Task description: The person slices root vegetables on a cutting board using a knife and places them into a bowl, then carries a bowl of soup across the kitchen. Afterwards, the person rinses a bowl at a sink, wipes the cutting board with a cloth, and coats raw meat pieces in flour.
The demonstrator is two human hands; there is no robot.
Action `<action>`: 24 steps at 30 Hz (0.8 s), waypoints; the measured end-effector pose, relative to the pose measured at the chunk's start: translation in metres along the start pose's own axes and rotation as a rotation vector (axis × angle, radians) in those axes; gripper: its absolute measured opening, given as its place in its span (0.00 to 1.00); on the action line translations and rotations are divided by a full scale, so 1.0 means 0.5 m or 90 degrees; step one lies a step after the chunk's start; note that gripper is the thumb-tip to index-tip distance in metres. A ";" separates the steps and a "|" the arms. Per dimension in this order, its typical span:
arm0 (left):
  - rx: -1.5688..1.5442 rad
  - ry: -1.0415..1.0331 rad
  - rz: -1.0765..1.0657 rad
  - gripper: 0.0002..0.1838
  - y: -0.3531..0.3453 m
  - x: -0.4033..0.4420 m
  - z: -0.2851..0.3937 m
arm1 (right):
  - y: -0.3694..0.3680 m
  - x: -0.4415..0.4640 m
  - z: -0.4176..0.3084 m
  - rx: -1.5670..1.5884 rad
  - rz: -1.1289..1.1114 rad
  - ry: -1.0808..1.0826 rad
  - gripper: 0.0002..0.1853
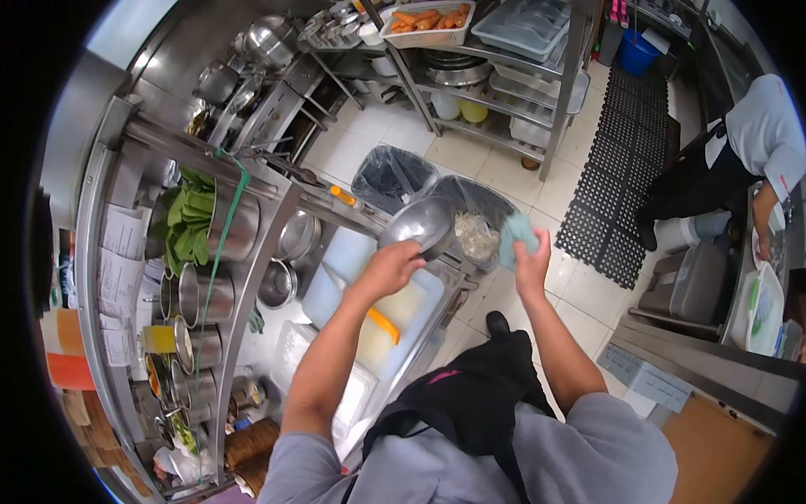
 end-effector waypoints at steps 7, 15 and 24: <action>0.238 -0.235 0.045 0.06 -0.045 -0.067 0.065 | -0.281 -0.005 -0.092 -0.461 -0.633 0.396 0.22; 0.237 0.159 0.169 0.09 -0.024 -0.321 0.074 | -0.523 -0.147 -0.141 -0.559 -0.546 0.653 0.22; 0.213 0.456 0.361 0.14 -0.209 -0.478 -0.100 | -0.509 -0.072 0.208 -0.815 -0.578 0.327 0.22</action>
Point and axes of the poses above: each hand's wrist, its own x-axis towards the middle knuckle, its own y-axis out of the back of the hand, z = x × y, the point moved 1 cm from there along x, towards the middle knuckle
